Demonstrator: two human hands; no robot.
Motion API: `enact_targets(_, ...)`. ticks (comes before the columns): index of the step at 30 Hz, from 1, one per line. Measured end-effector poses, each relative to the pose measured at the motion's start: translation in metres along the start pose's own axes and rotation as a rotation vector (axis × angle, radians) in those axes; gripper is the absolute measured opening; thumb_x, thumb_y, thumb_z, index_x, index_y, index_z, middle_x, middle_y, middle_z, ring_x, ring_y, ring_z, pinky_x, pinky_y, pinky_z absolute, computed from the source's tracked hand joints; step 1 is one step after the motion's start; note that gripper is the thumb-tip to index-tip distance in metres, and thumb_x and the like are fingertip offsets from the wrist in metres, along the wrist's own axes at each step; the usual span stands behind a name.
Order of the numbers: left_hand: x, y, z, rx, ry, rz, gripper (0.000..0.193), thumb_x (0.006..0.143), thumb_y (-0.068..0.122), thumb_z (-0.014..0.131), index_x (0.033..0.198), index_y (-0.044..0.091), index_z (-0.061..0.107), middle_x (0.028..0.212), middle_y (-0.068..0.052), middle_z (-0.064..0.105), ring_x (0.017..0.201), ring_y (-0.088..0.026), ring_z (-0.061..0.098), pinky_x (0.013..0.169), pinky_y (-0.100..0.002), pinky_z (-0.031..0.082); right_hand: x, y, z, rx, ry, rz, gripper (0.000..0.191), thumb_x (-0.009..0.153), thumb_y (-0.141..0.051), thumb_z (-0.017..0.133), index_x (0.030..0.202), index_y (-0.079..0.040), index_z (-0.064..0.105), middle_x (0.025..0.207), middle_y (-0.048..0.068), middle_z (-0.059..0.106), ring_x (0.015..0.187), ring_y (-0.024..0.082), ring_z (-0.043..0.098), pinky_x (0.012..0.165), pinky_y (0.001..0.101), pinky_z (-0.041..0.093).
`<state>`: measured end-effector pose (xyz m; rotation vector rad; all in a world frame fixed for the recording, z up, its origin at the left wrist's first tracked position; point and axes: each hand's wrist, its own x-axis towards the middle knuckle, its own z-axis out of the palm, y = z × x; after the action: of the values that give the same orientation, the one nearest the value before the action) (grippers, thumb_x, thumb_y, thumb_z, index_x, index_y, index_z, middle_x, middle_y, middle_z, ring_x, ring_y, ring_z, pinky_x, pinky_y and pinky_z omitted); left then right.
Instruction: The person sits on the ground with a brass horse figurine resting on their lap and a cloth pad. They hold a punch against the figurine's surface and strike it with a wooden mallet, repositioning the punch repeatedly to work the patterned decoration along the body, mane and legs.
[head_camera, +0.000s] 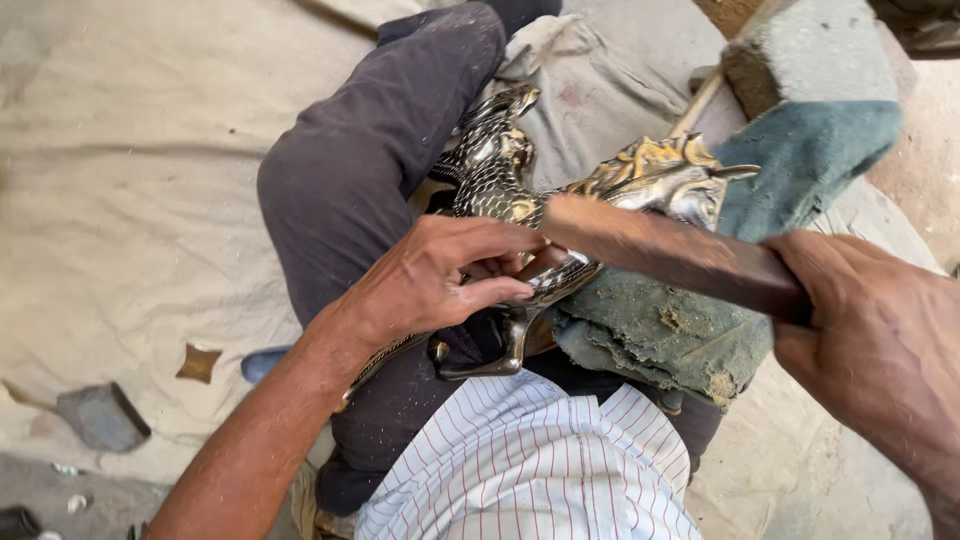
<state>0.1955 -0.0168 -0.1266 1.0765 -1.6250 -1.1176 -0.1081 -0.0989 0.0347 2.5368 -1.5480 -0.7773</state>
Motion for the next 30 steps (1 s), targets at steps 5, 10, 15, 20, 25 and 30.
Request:
enact_targets(5,-0.002,0.0,-0.001,-0.013,0.018,-0.004,0.051,0.092,0.017,0.081,0.139,0.016,0.063,0.096,-0.005,0.075,0.084,-0.014,0.074,0.076,-0.029,0.066,-0.008,-0.011,0.008,1.004,0.273,0.172,0.029,0.086,0.008,0.078,0.108,-0.004,0.064,0.088,0.006,0.068,0.069,0.017,0.07,0.056,0.0314,0.058)
enact_targets(10,-0.003,-0.002,0.003,-0.08,0.06,-0.035,0.054,0.089,0.018,0.081,0.139,0.017,0.062,0.098,-0.005,0.076,0.089,-0.014,0.076,0.08,-0.029,0.069,-0.016,-0.008,0.018,1.12,0.243,0.296,0.021,0.087,0.006,0.077,0.1,-0.004,0.065,0.084,0.006,0.067,0.064,0.017,0.067,0.048,0.0309,0.054)
enact_targets(15,-0.005,-0.005,0.003,-0.098,0.05,0.014,0.049,0.092,0.017,0.079,0.138,0.014,0.063,0.11,-0.007,0.076,0.098,-0.016,0.077,0.084,-0.031,0.066,-0.014,-0.016,0.005,0.614,0.412,-0.034,0.022,0.086,0.01,0.076,0.103,0.003,0.064,0.093,0.01,0.071,0.084,0.02,0.071,0.075,0.0317,0.056)
enact_targets(20,-0.004,-0.003,0.001,-0.067,0.082,0.067,0.048,0.09,0.016,0.08,0.135,0.011,0.063,0.117,-0.008,0.077,0.098,-0.017,0.078,0.084,-0.032,0.068,-0.006,-0.028,-0.013,0.75,0.339,0.024,0.032,0.083,-0.002,0.077,0.114,-0.004,0.067,0.101,0.01,0.072,0.091,0.017,0.07,0.08,0.0321,0.059)
enact_targets(25,-0.003,0.0,0.001,-0.08,0.04,0.003,0.047,0.088,0.019,0.081,0.132,0.013,0.067,0.108,-0.006,0.078,0.094,-0.016,0.079,0.082,-0.031,0.067,-0.005,-0.026,-0.018,0.316,0.151,0.075,0.038,0.079,-0.002,0.078,0.116,-0.006,0.071,0.094,0.011,0.076,0.08,0.021,0.074,0.074,0.0353,0.059)
enact_targets(30,-0.003,0.001,0.001,-0.028,0.058,-0.006,0.049,0.089,0.019,0.081,0.134,0.011,0.065,0.111,-0.007,0.078,0.094,-0.016,0.078,0.081,-0.031,0.069,-0.005,-0.017,-0.011,0.025,-0.021,0.079,0.037,0.076,-0.001,0.078,0.112,-0.009,0.074,0.093,0.009,0.078,0.08,0.023,0.076,0.073,0.0378,0.06)
